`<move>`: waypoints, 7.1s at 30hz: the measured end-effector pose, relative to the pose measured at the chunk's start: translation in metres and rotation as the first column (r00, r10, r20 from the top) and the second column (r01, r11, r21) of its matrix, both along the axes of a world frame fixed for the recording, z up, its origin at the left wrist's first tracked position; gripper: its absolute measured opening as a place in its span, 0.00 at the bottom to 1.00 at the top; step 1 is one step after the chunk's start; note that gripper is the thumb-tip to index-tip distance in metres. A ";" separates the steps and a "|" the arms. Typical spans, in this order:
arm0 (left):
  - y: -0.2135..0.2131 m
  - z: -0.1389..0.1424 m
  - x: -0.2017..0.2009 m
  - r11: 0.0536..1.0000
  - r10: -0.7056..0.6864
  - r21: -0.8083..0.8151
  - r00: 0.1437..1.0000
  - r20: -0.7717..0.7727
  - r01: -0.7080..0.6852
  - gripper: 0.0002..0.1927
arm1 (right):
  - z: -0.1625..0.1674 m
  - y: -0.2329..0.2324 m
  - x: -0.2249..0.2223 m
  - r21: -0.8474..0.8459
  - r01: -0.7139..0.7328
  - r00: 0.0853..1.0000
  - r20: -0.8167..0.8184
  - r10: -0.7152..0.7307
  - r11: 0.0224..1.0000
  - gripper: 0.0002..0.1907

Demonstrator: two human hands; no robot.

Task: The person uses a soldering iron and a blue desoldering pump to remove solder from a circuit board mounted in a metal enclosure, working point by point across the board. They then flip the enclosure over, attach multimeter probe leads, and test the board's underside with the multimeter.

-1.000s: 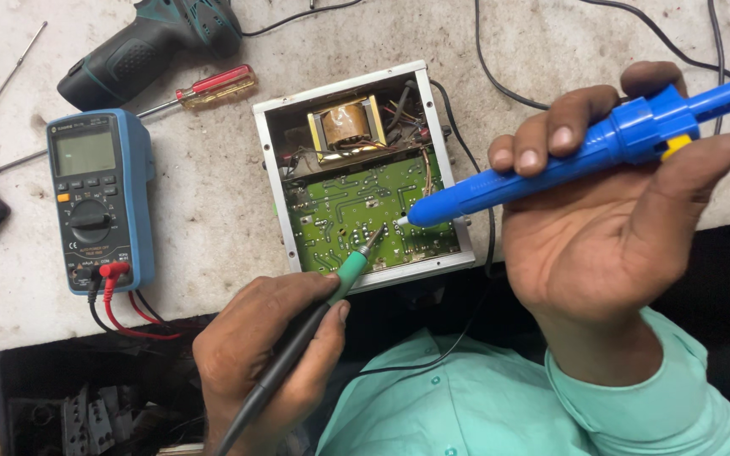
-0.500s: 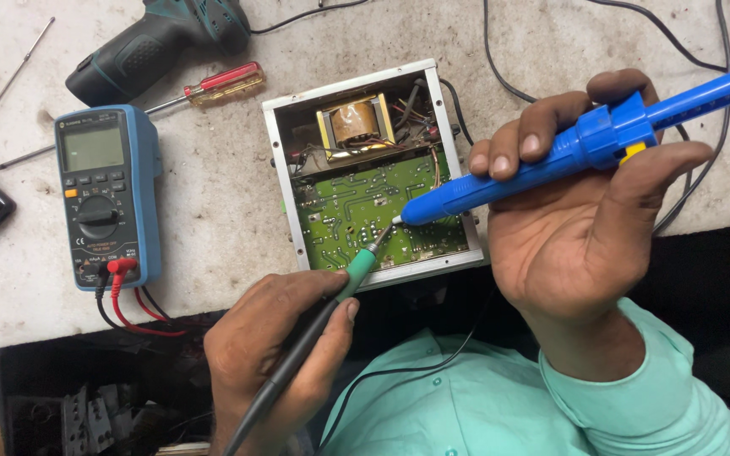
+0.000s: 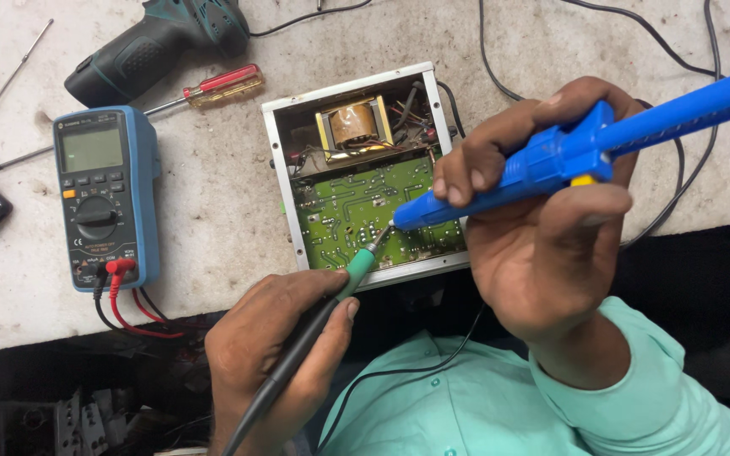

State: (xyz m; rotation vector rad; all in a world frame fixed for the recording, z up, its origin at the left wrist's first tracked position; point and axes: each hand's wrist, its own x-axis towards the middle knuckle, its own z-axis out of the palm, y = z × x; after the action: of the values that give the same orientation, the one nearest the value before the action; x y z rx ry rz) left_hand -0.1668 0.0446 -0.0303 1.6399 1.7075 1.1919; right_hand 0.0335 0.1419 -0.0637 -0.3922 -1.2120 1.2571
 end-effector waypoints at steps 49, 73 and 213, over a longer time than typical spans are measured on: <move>0.002 0.009 0.043 0.939 -0.195 0.255 0.968 -0.156 0.230 0.21 | 0.015 0.033 0.120 0.437 0.283 0.218 0.837 -0.501 0.854 0.21; -0.014 0.012 0.017 0.835 -0.411 0.297 0.884 -0.222 0.463 0.05 | 0.021 -0.030 0.103 -0.108 -0.524 0.657 0.580 0.481 0.845 0.19; 0.008 0.011 0.017 0.996 0.031 -0.086 0.998 0.056 -0.027 0.16 | 0.038 0.010 0.048 0.365 0.033 0.421 0.839 -0.344 0.930 0.08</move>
State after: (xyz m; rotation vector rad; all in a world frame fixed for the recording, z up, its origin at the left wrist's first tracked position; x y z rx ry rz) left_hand -0.1496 0.0528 -0.0192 1.5211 1.7274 1.1525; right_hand 0.0816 0.1520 -0.0253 -1.0402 -2.1695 0.5641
